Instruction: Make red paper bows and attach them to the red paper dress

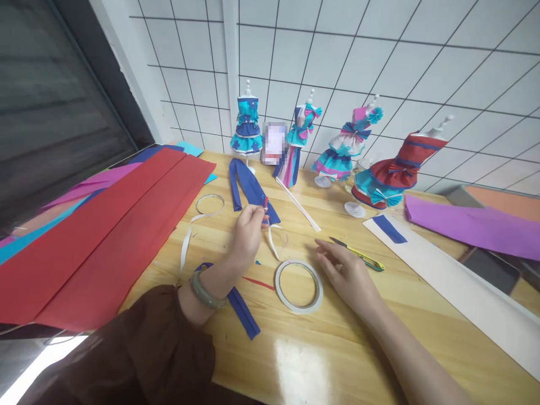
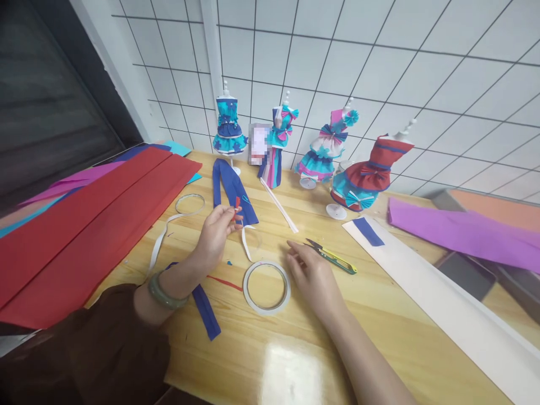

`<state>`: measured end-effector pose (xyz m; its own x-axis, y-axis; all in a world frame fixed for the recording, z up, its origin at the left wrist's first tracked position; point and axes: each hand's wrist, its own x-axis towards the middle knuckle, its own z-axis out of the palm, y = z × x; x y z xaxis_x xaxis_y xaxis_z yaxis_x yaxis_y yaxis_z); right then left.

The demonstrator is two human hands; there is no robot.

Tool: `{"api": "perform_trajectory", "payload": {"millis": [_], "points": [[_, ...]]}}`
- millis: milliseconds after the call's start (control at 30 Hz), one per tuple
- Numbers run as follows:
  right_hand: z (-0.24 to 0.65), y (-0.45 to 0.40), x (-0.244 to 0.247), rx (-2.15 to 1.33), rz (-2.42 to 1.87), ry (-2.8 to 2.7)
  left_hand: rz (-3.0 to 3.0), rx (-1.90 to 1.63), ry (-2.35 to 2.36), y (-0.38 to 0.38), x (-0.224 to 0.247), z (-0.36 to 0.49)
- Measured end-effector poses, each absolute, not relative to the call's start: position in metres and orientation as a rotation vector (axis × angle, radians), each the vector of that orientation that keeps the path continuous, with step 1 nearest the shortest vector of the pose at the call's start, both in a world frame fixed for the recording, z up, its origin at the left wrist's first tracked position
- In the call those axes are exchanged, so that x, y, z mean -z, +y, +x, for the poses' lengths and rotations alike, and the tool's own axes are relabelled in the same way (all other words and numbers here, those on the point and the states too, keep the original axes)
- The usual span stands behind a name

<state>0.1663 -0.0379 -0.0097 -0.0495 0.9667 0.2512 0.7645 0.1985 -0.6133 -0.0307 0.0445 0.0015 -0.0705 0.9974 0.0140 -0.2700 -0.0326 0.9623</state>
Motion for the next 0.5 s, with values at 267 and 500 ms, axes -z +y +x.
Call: {"api": "perform_trajectory", "payload": {"millis": [267,500], "points": [[0.155,-0.046,0.000,-0.412,-1.576,-1.844,1.130,-1.301,0.765,0.016,-0.022,-0.024],[0.146,-0.056,-0.014,-0.778,-1.409,-1.483,1.135,-0.790,0.532,-0.005,-0.010,-0.012]]}}
